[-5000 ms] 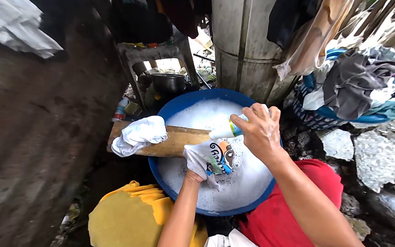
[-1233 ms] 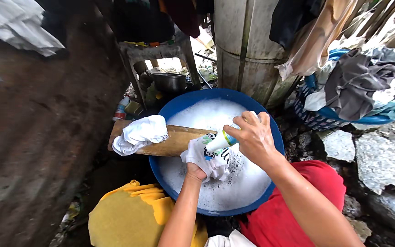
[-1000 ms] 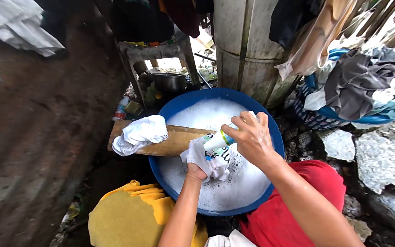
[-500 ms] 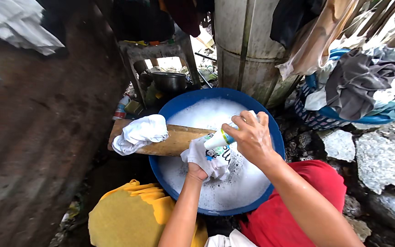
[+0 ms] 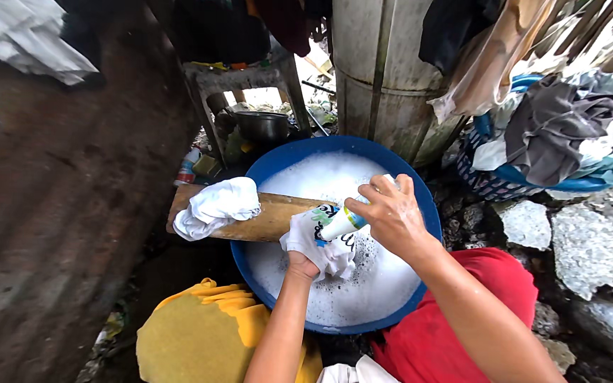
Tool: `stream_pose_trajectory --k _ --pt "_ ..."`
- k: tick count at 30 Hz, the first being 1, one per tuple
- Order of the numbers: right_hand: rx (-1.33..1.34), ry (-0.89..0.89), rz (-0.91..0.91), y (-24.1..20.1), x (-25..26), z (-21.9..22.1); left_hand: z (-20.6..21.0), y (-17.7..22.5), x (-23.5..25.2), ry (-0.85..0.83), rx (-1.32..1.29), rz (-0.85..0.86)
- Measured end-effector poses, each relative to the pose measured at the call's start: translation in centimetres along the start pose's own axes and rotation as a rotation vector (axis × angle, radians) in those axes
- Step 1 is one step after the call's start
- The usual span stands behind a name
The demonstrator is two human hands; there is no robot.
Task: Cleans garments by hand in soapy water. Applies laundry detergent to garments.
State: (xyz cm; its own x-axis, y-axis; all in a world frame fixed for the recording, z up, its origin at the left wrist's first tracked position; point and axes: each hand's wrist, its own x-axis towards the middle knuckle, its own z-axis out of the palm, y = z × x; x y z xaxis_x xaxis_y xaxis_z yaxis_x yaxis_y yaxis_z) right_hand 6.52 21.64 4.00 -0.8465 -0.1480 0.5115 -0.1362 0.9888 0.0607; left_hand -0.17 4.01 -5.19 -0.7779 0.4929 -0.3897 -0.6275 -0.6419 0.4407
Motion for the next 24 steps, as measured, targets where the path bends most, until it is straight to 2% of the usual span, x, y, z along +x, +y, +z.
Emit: stream_pose_trajectory --k 15,19,22,24 --pt "-0.066 0.095 0.105 0.2 0.2 1.0 0.3 0.0 -0.4 0.009 0.063 0.005" --pt "0.102 0.104 0.262 1.4 0.1 0.9 0.9 1.3 -0.9 -0.118 0.052 0.042" --pt "0.218 0.085 0.404 2.3 0.2 -0.3 1.6 3.5 -1.3 -0.189 0.048 0.138" --pt "0.284 0.057 0.472 2.7 0.3 -0.9 -0.3 3.9 -0.2 -0.206 0.054 0.332"
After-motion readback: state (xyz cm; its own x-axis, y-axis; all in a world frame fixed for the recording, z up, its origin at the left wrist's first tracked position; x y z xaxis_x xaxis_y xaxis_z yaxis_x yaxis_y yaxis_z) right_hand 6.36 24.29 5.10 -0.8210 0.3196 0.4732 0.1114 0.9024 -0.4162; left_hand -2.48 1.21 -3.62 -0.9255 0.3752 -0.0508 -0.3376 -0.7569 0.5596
